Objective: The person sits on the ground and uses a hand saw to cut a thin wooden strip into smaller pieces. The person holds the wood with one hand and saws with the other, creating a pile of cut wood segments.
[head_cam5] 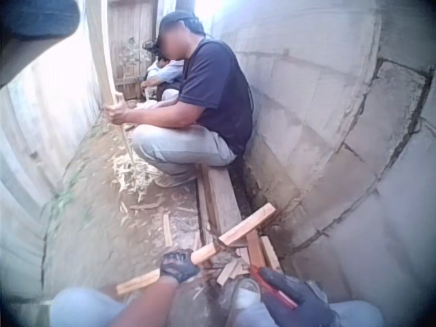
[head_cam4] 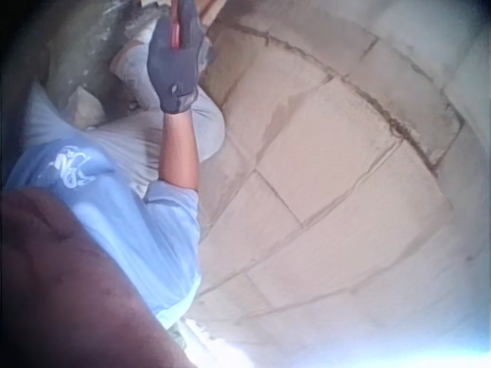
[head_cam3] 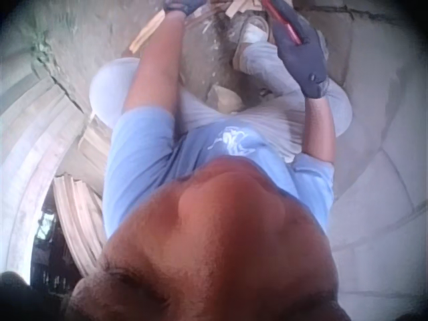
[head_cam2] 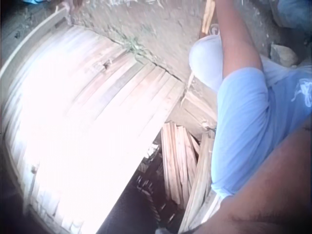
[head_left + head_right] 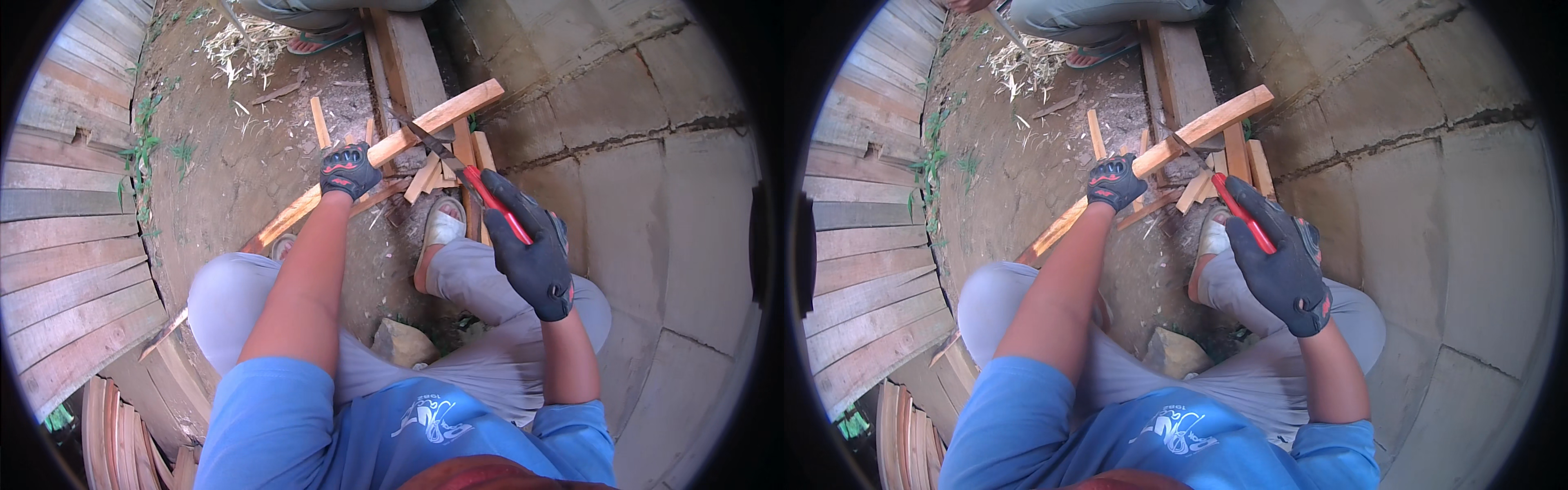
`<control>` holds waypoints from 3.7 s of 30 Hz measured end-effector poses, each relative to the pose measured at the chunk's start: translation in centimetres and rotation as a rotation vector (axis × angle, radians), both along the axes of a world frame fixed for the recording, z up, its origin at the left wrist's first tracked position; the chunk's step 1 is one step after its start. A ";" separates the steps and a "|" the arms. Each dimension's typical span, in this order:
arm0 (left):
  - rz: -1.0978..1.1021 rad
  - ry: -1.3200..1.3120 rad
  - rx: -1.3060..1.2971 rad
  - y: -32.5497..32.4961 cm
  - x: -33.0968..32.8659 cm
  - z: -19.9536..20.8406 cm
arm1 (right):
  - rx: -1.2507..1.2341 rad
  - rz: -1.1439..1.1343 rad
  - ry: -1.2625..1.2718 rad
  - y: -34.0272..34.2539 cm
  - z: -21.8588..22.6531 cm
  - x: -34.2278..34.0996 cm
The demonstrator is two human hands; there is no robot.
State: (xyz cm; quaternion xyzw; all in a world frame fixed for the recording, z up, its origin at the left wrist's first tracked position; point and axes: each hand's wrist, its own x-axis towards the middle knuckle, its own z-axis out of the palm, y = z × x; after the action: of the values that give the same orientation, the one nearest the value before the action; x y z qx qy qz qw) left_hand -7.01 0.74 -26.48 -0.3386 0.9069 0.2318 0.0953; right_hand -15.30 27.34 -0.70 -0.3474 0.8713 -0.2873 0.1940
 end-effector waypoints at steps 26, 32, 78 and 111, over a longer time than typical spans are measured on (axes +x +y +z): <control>-0.013 -0.034 -0.102 0.4 0.0 0.0 | -0.235 0.037 0.006 1.9 -2.7 -0.9; -0.010 -0.030 -0.093 0.6 -0.1 -0.1 | -0.319 -0.005 0.004 2.3 -3.6 -0.7; -0.027 -0.041 -0.171 0.3 -0.1 -1.1 | -0.376 0.022 0.005 4.5 -5.6 -1.7; -0.022 0.041 -0.127 1.0 0.4 0.0 | -0.185 0.086 0.092 -4.2 -6.9 -0.7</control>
State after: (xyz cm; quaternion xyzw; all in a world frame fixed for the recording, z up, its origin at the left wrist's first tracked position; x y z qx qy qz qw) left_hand -6.64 1.73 -26.51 -0.3293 0.9252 0.1798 0.0576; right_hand -15.95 23.13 -7.62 -0.4138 0.8332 -0.3417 0.1331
